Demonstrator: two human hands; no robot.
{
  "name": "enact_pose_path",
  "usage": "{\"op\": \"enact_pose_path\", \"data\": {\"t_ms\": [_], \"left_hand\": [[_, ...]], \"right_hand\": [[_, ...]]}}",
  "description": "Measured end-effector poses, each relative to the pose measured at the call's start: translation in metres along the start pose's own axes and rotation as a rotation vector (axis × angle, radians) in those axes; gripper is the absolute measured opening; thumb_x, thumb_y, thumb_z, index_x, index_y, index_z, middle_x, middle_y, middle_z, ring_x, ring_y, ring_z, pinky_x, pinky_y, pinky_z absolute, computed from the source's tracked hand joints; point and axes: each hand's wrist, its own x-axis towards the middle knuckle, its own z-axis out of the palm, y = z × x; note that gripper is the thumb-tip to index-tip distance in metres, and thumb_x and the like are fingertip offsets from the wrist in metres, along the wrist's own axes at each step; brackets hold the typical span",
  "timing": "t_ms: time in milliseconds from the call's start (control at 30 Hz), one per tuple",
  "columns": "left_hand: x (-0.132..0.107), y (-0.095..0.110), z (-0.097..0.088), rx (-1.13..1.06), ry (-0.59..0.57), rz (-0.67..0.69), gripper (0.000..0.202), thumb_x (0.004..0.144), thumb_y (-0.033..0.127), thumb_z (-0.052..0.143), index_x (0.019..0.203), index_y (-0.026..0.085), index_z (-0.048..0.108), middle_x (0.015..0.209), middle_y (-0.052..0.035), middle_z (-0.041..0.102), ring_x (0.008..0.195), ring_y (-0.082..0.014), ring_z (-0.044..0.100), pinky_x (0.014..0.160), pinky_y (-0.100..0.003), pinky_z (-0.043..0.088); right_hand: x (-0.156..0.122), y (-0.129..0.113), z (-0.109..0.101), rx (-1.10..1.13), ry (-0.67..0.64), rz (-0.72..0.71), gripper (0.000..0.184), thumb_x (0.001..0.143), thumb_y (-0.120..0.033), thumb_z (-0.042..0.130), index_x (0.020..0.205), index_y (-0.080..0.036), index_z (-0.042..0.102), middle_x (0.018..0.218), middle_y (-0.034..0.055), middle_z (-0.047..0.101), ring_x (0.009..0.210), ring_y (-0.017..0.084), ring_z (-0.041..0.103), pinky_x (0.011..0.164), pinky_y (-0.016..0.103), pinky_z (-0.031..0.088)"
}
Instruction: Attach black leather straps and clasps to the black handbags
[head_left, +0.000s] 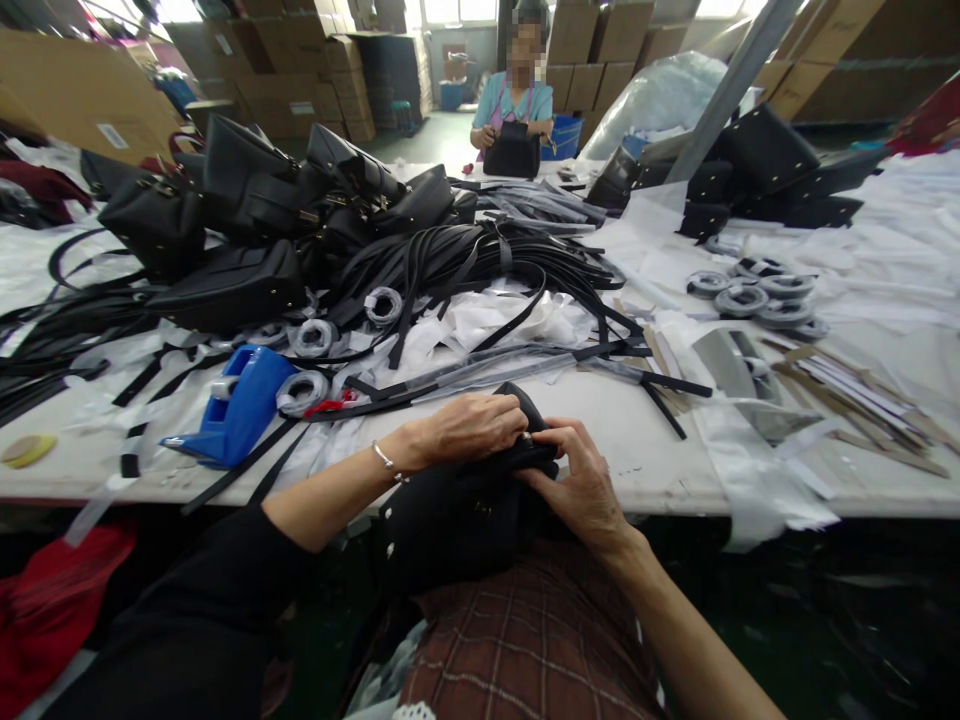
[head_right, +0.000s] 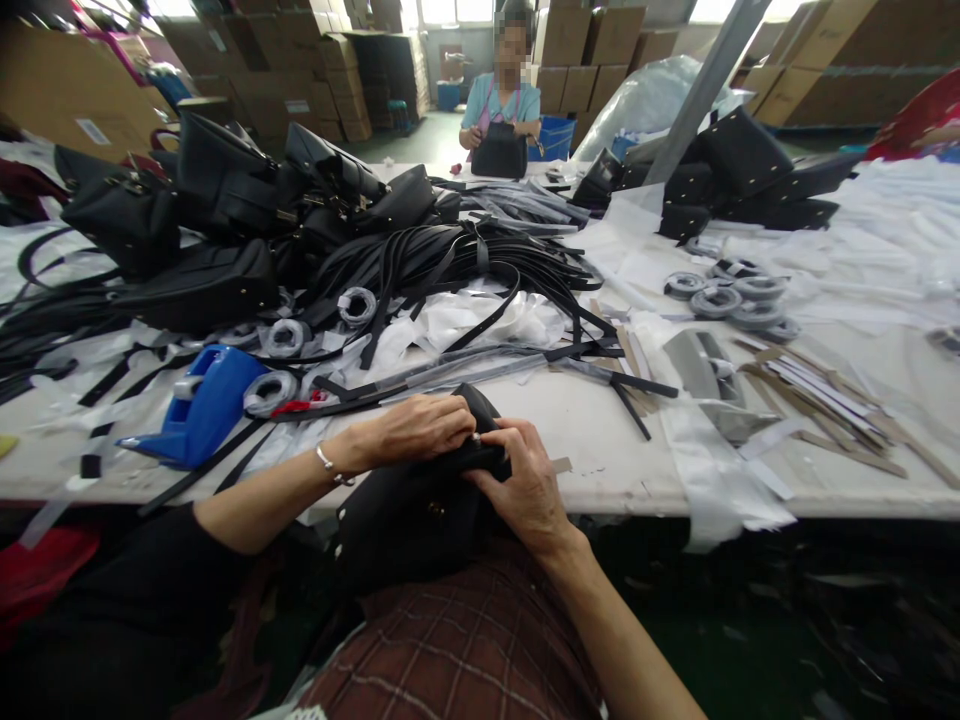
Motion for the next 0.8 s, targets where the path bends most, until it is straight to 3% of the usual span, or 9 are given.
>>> {"op": "enact_pose_path", "data": {"t_ms": [167, 300, 400, 467, 533, 633, 700, 800], "left_hand": [[0.000, 0.005, 0.004, -0.409, 0.188, -0.322, 0.011, 0.091, 0.015, 0.049, 0.091, 0.017, 0.060, 0.085, -0.0020, 0.062, 0.073, -0.0122, 0.057, 0.068, -0.023, 0.045], [-0.003, 0.008, -0.005, -0.754, 0.219, -0.542, 0.005, 0.087, 0.019, 0.055, 0.087, 0.017, 0.060, 0.082, -0.0009, 0.063, 0.070, -0.0120, 0.059, 0.065, -0.024, 0.048], [-0.018, 0.010, -0.014, -1.177, 0.368, -0.660, 0.011, 0.085, 0.021, 0.058, 0.094, 0.017, 0.054, 0.102, -0.0066, 0.066, 0.073, -0.0139, 0.066, 0.061, -0.026, 0.054], [-0.037, 0.013, -0.018, -1.342, 0.517, -0.691, 0.018, 0.083, 0.019, 0.061, 0.099, 0.018, 0.052, 0.117, -0.0096, 0.063, 0.074, -0.0148, 0.068, 0.058, -0.027, 0.055], [-0.059, 0.019, -0.022, -1.384, 0.657, -0.726, 0.016, 0.083, 0.017, 0.062, 0.096, 0.018, 0.054, 0.115, -0.0088, 0.063, 0.070, -0.0132, 0.066, 0.054, -0.024, 0.053], [-0.092, 0.033, -0.023, -1.420, 0.781, -0.807, 0.005, 0.085, 0.017, 0.058, 0.080, 0.015, 0.056, 0.088, -0.0039, 0.063, 0.061, -0.0107, 0.061, 0.050, -0.022, 0.048], [-0.110, 0.044, -0.020, -1.442, 0.836, -0.901, 0.009, 0.086, 0.020, 0.056, 0.078, 0.015, 0.057, 0.074, -0.0004, 0.057, 0.056, -0.0101, 0.057, 0.048, -0.022, 0.046], [-0.132, 0.060, -0.010, -1.405, 0.928, -1.072, 0.011, 0.088, 0.027, 0.055, 0.087, 0.016, 0.056, 0.071, 0.0020, 0.053, 0.056, -0.0088, 0.055, 0.048, -0.020, 0.043]], "right_hand": [[0.000, 0.000, 0.001, -0.011, 0.009, 0.001, 0.033, 0.078, -0.031, 0.077, 0.103, -0.025, 0.058, 0.112, 0.0084, 0.058, 0.098, 0.025, 0.060, 0.079, 0.041, 0.055], [-0.001, 0.001, 0.002, -0.005, 0.004, 0.005, 0.032, 0.078, -0.033, 0.076, 0.104, -0.025, 0.058, 0.113, 0.0091, 0.058, 0.100, 0.026, 0.060, 0.079, 0.042, 0.055], [0.003, 0.000, -0.001, -0.022, 0.018, -0.045, 0.031, 0.081, -0.033, 0.074, 0.106, -0.025, 0.058, 0.118, 0.0106, 0.057, 0.110, 0.028, 0.058, 0.089, 0.047, 0.053], [0.012, 0.000, -0.005, -0.061, -0.022, -0.144, 0.032, 0.082, -0.031, 0.073, 0.110, -0.025, 0.057, 0.127, 0.0119, 0.055, 0.121, 0.030, 0.053, 0.098, 0.052, 0.047], [0.027, 0.003, -0.008, -0.082, -0.129, -0.265, 0.035, 0.083, -0.030, 0.073, 0.114, -0.025, 0.056, 0.133, 0.0115, 0.056, 0.129, 0.031, 0.048, 0.103, 0.054, 0.043], [0.055, 0.009, -0.005, -0.060, -0.267, -0.374, 0.039, 0.083, -0.030, 0.073, 0.119, -0.026, 0.057, 0.126, 0.0087, 0.063, 0.129, 0.031, 0.049, 0.103, 0.054, 0.043], [0.069, 0.013, 0.000, -0.043, -0.301, -0.391, 0.041, 0.082, -0.032, 0.074, 0.120, -0.027, 0.059, 0.120, 0.0074, 0.065, 0.124, 0.030, 0.052, 0.102, 0.053, 0.045], [0.075, 0.015, 0.006, -0.025, -0.307, -0.400, 0.039, 0.081, -0.034, 0.075, 0.117, -0.027, 0.063, 0.116, 0.0075, 0.065, 0.121, 0.030, 0.053, 0.100, 0.053, 0.046]]}}
